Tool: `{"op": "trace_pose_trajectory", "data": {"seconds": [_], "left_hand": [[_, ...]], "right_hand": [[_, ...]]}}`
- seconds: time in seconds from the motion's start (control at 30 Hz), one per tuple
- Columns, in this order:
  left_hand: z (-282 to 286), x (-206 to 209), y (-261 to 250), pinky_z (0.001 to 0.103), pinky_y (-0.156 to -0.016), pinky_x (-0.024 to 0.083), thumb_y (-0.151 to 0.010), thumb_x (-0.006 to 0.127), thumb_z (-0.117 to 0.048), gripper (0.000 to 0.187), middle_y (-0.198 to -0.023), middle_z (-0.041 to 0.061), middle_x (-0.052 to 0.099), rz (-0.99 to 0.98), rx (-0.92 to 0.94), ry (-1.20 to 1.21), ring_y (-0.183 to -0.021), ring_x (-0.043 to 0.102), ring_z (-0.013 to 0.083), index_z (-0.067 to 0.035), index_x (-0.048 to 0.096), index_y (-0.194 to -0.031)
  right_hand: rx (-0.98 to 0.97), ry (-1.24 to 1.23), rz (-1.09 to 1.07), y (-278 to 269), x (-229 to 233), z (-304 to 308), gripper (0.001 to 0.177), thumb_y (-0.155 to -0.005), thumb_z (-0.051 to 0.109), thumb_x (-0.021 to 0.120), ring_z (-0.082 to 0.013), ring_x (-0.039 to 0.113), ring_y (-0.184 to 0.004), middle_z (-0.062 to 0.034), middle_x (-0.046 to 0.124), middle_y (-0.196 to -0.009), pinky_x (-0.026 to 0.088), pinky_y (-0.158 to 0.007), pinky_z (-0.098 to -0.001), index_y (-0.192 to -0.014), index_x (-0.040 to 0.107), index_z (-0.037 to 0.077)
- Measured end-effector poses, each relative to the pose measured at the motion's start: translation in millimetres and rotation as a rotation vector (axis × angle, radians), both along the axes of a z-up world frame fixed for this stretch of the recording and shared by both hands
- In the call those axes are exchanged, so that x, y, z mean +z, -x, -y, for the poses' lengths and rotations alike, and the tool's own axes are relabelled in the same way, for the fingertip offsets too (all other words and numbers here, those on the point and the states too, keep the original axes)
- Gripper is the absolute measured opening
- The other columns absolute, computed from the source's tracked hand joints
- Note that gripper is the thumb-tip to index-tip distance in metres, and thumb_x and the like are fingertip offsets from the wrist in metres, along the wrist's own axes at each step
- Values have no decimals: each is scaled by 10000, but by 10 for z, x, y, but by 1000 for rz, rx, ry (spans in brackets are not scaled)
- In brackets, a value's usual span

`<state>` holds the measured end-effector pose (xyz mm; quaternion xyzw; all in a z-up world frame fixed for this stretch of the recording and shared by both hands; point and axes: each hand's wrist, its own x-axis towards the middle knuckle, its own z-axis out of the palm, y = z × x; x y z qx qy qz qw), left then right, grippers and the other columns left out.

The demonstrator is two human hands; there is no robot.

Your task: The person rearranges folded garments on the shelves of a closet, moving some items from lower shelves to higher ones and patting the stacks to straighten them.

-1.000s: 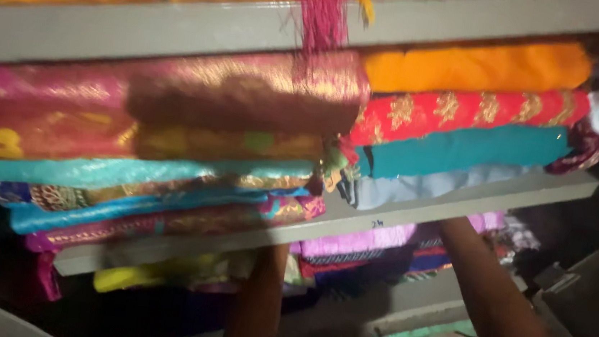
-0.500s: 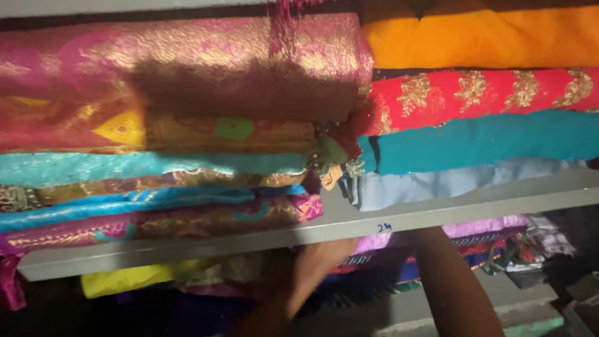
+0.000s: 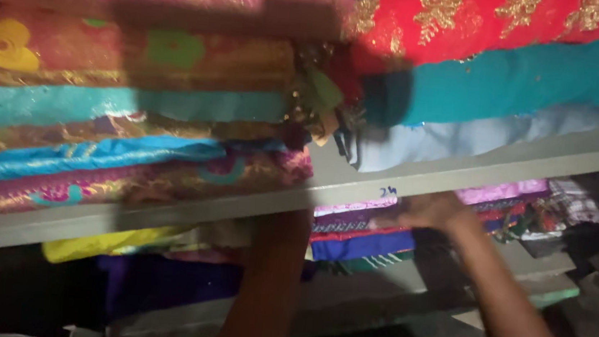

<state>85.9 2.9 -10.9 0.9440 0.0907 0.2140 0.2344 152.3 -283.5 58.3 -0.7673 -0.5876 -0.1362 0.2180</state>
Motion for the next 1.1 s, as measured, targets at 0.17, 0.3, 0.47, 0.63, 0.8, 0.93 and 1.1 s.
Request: {"op": "trace_pose_trajectory", "data": {"seconds": [0.17,0.3,0.47,0.63,0.8,0.93,1.1], "left_hand": [[61,211,81,538,-1049,470,-968,653,-531,473,-1284,151,661,234,52,135,-1200,606,379,-153,686,-1249],[584,220,307,540,-1061,465,-954,659,-555,506,-1298,155,659,361,-33,-37,-1216,601,380,-148,686,-1254],[870,453,727,550,-1107,437,-935,689,-617,571,-1376,161,642,435,-80,-294,-1292,575,389,-181,670,-1302],[1087,769,1220,658,-1140,207,-735,742,-692,1131,-1537,293,357,-146,-3,-446,-1436,295,469,-48,293,-1548],[1202,673,1633,686,-1178,20,-830,739,-525,1121,-1658,350,47,-412,-43,-571,-1546,31,483,-67,121,-1645],[1378,518,1907,733,-1146,-12,-841,672,-226,892,-1676,283,47,-212,-76,-575,-1559,34,434,-228,238,-1621],[1867,523,2153,738,-1183,0,-838,655,-176,800,-1722,155,77,-138,-240,-500,-1594,59,358,-324,360,-1567]], "right_hand": [[-137,-43,96,-116,-208,-132,598,-680,516,881,-415,679,-915,-177,721,-960,528,-812,-509,-1065,719,90],[-270,156,136,-432,-420,-41,687,-632,553,864,-408,671,-959,-171,722,-998,523,-852,-525,-1130,707,107],[-271,-138,328,-428,-700,-43,646,-907,512,736,-444,595,-1218,-221,639,-1303,468,-1035,-595,-1361,607,71],[-765,277,103,249,-199,-170,1011,-711,616,794,-350,444,-1404,-129,484,-1513,202,-1013,-900,-1531,422,157],[-773,335,124,869,-82,259,1148,-723,543,810,-374,156,-1593,-60,175,-1731,186,-1029,-875,-1666,194,321],[-820,443,71,1330,-92,838,1282,-626,578,840,-341,117,-1596,-24,71,-1753,198,-1082,-839,-1645,81,406],[-891,590,108,2003,17,1349,1153,-720,620,792,-354,62,-1601,-31,7,-1736,188,-1106,-834,-1614,87,432]]}}
